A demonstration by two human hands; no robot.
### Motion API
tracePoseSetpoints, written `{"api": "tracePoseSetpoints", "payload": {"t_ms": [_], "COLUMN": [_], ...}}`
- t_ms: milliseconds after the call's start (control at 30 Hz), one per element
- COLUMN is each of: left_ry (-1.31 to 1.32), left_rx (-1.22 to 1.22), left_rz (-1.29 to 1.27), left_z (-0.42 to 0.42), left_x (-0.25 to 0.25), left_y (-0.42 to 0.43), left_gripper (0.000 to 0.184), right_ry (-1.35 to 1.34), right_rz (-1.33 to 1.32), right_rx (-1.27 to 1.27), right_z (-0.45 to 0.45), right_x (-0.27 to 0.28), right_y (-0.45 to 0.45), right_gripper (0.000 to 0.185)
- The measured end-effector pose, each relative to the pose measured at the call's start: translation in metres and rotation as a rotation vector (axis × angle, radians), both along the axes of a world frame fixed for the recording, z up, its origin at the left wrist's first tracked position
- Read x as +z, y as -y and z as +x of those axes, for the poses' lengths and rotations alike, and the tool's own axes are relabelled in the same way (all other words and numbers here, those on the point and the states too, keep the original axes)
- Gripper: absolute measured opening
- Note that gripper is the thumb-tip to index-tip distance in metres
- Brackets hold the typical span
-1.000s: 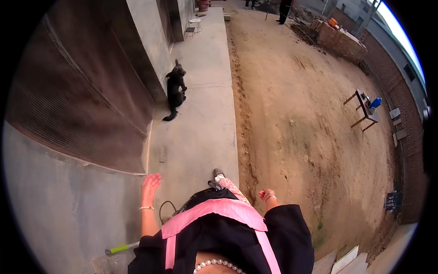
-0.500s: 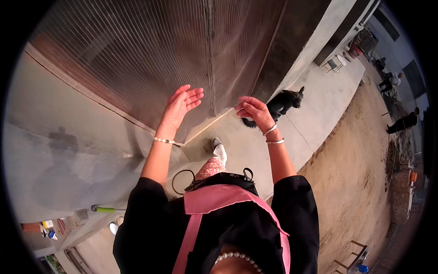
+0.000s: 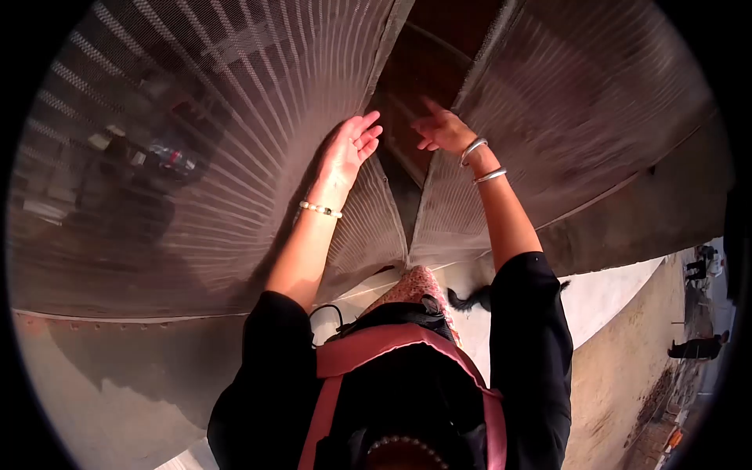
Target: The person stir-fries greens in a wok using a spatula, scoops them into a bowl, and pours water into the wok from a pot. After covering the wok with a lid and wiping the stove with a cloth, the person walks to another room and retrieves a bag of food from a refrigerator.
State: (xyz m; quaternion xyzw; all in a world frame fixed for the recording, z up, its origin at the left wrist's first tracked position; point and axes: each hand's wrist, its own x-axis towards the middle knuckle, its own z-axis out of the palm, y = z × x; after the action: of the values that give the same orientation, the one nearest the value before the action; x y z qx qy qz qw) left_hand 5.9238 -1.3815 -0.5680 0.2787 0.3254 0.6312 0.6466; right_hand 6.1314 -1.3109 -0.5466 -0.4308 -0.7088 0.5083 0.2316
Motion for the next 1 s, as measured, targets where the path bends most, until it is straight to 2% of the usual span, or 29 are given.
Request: {"api": "tracePoseSetpoints", "payload": {"t_ms": [33,100,167,200,233,267,300,333,367,400,433,600,633,733,800,867,900,933,967,1000], "left_ry": [-0.002,0.029,0.155,-0.012,-0.076,-0.166,-0.09,-0.069,-0.17,-0.293,-0.237,-0.298,-0.297,-0.421,-0.532,-0.584,-0.836,-0.972,-1.087,-1.203], "left_rx": [0.107,0.322,0.603,0.797,1.21,1.486,1.661,1.809,1.699,1.591,1.559,1.692,1.666,1.609,1.516,1.385,1.485,1.475,1.438,1.4], "left_rz": [0.048,0.185,0.312,0.457,0.402,0.359,0.361,0.281,0.359,0.429,0.438,0.389,0.395,0.48,0.666,0.965,1.04,1.116,1.172,1.213], "left_z": [-0.022,-0.079,-0.137,-0.165,-0.177,-0.186,-0.194,-0.193,-0.205,-0.214,-0.224,-0.269,-0.272,-0.3,-0.317,-0.341,-0.358,-0.377,-0.395,-0.415], "left_x": [0.01,0.025,0.047,0.046,0.057,0.065,0.062,0.07,0.065,0.071,0.079,0.068,0.068,0.085,0.113,0.148,0.164,0.182,0.195,0.207], "left_y": [-0.007,-0.015,0.002,0.019,0.035,0.055,0.059,0.051,0.047,0.043,0.041,0.02,0.011,-0.026,-0.058,-0.087,-0.102,-0.119,-0.132,-0.146], "left_gripper": [0.019,0.021,0.024,0.027,0.029,0.033,0.037,0.03,0.028,0.027,0.025,0.028,0.028,0.034,0.032,0.022,0.029,0.028,0.028,0.028], "right_ry": [-0.054,-0.374,-0.597,-0.685,-0.761,-0.799,-0.852,-0.909,-0.916,-0.934,-0.92,-1.02,-0.879,-0.839,-0.873,-1.074,-1.141,-1.281,-1.108,-1.05], "right_rz": [-0.006,-0.012,0.19,0.332,0.351,0.394,0.373,0.31,0.175,0.082,-0.007,-0.222,-0.188,-0.115,0.215,0.668,0.779,0.915,1.053,1.197], "right_rx": [-0.004,-0.009,-0.12,-0.247,-0.404,-0.584,-0.696,-0.632,-0.456,-0.41,-0.365,-0.328,-0.388,-0.11,0.114,0.287,0.07,0.293,0.595,0.767], "right_z": [0.0,0.009,0.022,0.027,0.032,0.031,0.02,0.003,-0.012,-0.029,-0.046,-0.107,-0.127,-0.217,-0.274,-0.331,-0.356,-0.386,-0.401,-0.421], "right_x": [-0.001,-0.015,-0.002,0.012,0.017,0.015,0.016,0.019,0.017,0.021,0.029,0.004,0.005,0.04,0.077,0.12,0.144,0.178,0.216,0.241], "right_y": [-0.025,-0.075,-0.11,-0.115,-0.126,-0.138,-0.159,-0.171,-0.183,-0.2,-0.206,-0.309,-0.326,-0.344,-0.353,-0.374,-0.374,-0.388,-0.399,-0.406], "right_gripper": [0.07,0.067,0.05,0.04,0.03,0.025,0.023,0.021,0.02,0.019,0.019,0.019,0.017,0.018,0.025,0.034,0.033,0.024,0.033,0.033]}}
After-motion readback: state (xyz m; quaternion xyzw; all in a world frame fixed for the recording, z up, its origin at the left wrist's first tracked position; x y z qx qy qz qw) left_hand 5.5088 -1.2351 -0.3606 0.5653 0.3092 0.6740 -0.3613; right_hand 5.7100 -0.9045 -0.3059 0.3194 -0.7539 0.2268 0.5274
